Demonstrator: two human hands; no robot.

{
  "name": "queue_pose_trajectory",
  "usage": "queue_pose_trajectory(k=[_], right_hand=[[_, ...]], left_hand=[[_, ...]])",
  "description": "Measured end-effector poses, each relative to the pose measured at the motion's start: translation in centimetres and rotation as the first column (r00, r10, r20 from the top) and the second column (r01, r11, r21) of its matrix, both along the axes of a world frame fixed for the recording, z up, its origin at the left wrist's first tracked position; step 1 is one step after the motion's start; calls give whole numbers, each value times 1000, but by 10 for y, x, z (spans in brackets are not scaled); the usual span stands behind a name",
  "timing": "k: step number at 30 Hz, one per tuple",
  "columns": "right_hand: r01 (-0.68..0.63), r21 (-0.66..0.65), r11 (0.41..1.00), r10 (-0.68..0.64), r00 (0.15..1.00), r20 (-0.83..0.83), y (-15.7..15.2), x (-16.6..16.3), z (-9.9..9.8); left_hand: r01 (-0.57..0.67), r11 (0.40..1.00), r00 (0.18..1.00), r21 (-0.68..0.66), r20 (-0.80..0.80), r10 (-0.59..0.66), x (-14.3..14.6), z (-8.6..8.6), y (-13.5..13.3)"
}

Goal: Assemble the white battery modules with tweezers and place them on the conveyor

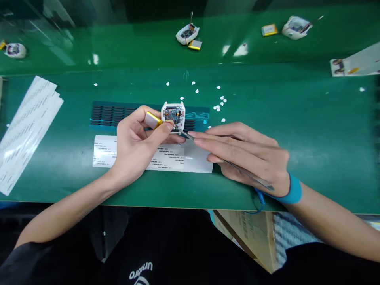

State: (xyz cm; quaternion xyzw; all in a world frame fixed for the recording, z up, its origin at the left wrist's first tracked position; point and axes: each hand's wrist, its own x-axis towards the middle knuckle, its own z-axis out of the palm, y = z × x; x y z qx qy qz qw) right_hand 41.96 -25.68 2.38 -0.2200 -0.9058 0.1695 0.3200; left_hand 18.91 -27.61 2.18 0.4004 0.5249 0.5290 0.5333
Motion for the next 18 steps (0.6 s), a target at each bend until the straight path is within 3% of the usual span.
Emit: queue_pose_trajectory(k=[6, 12, 18], right_hand=[[-24, 50, 998, 27, 998, -59, 5, -6, -7], [-15, 14, 1000, 17, 984, -176, 11, -7, -16], [17, -90, 996, -24, 996, -85, 2, 5, -1]], left_hand=[[-10, 1000, 1000, -27, 4, 10, 0, 0, 1], [16, 999, 1000, -43, 6, -16, -1, 0, -2], [27, 995, 992, -93, 128, -15, 1, 1, 4]])
